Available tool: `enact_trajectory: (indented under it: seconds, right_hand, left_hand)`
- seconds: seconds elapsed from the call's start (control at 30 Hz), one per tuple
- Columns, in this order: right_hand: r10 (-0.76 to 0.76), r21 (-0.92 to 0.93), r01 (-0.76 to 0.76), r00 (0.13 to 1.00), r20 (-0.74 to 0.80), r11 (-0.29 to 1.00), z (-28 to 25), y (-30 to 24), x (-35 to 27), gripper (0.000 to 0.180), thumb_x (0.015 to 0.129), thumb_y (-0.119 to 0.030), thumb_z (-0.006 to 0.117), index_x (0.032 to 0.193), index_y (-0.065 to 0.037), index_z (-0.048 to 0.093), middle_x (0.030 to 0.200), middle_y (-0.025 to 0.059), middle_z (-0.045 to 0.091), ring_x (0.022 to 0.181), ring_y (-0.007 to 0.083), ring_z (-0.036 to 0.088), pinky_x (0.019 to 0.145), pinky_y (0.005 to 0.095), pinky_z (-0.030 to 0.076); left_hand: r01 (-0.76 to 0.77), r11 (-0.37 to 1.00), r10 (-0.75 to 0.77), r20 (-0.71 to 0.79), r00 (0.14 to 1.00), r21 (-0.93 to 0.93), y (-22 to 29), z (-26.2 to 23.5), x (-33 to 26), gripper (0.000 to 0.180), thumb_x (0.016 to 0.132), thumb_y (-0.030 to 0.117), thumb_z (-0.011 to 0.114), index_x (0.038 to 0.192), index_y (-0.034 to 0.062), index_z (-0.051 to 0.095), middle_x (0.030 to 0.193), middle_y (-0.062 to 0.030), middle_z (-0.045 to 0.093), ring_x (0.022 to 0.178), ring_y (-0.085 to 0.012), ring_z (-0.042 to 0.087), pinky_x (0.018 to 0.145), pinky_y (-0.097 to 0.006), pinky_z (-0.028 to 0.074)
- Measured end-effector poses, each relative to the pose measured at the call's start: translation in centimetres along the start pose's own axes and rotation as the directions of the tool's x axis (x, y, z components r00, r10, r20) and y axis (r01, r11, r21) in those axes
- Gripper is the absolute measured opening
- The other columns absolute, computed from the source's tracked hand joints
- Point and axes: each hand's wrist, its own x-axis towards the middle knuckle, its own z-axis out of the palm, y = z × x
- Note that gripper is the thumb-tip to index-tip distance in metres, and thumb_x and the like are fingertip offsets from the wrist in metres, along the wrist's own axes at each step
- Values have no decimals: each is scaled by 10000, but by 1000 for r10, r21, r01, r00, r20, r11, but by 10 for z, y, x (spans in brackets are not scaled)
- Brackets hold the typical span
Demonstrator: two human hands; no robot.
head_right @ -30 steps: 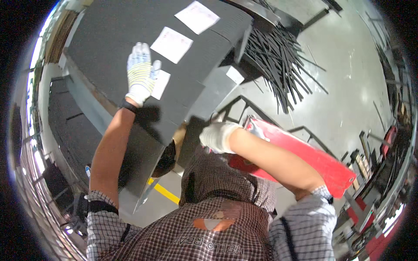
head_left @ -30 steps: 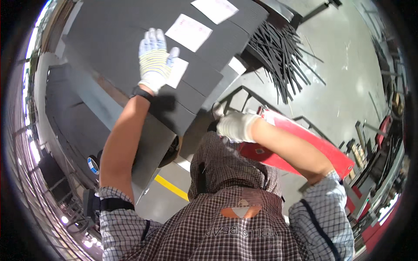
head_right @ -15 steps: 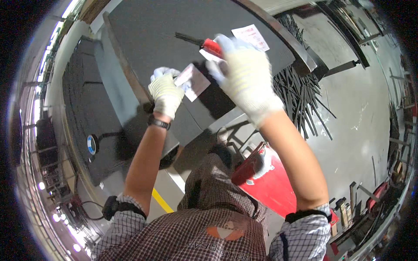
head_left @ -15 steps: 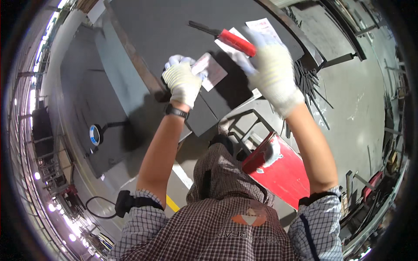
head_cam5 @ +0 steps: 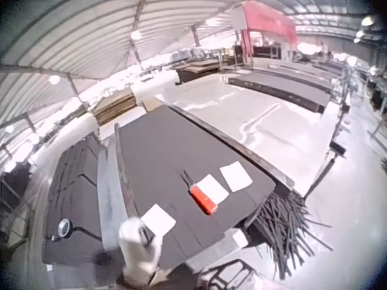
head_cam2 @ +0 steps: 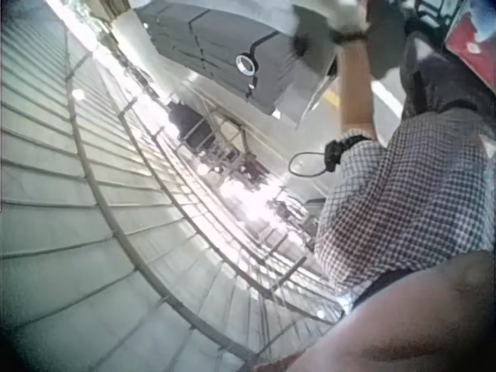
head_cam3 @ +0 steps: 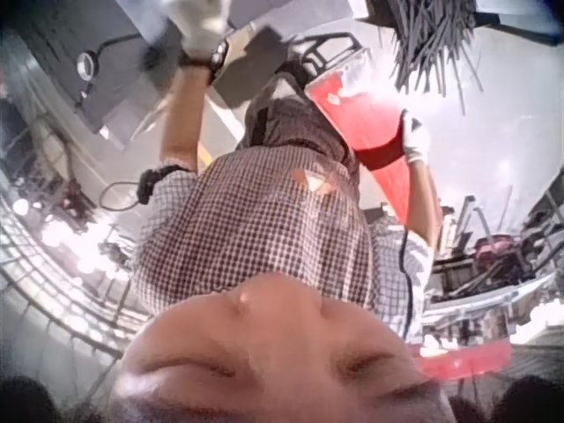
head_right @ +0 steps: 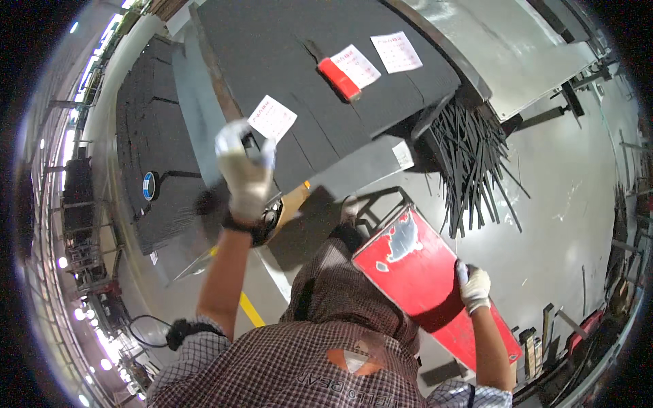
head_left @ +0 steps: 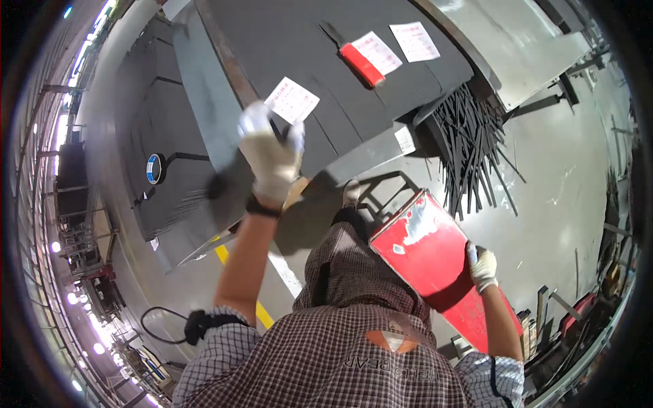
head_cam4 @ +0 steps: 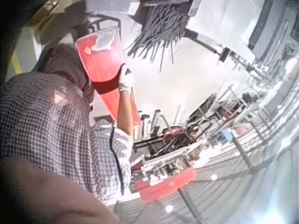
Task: Applying product labels and adhesive tape to large dark gray foam components in a factory setting.
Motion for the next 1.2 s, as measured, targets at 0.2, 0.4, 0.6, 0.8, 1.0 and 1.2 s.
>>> enact_trajectory:
  seconds: [0.2,0.4,0.6,0.8,1.0,1.2]
  right_hand:
    - [5,-51,-2,998,64,999,7,-12,-8,748,948,-644,353,798,2,700,765,293,634,791,473,622,749,515,484]
    - [18,-24,-16,995,93,1000,19,-30,-44,726,943,-619,395,769,23,685,766,305,625,798,465,623,748,510,481]
    - [1,267,-63,974,225,962,34,-43,-48,709,944,-622,416,840,25,689,848,300,657,869,470,625,817,502,474]
    - [-143,854,124,988,-59,506,11,-175,19,539,870,-237,699,1304,31,524,1149,150,634,1041,218,614,915,340,498]
    - [-82,931,-365,928,364,3,33,-363,86,748,782,-484,784,1278,20,540,1104,96,590,916,195,549,828,362,445]
    - [52,917,-369,923,380,-150,42,-396,86,474,731,-367,867,968,-32,629,857,59,642,737,155,553,682,310,471]
  left_hand:
    - [632,665,64,874,482,-397,94,6,-215,790,771,405,799,1343,29,406,1335,-253,493,1208,-442,497,1013,-454,428]
    - [505,850,-13,954,300,-148,88,-3,-231,663,769,520,775,1109,-7,562,1030,-232,655,952,-411,633,825,-426,505]
    - [443,881,81,975,205,-166,55,1,-213,749,750,550,776,1199,-12,566,1150,-261,647,1073,-380,638,878,-416,509]
    - [935,-187,-351,909,225,-303,-6,-5,-160,718,959,452,569,1412,-54,337,1390,-208,447,1267,-288,496,1079,-387,410]
    - [709,-685,-257,966,-20,-168,-6,17,-97,952,835,623,653,1423,-48,321,1483,-191,355,1422,-268,306,1147,-453,290]
    - [653,-732,-298,953,-51,-194,13,11,-86,696,822,558,714,1301,107,487,1301,-78,469,1204,-184,461,1091,-402,333]
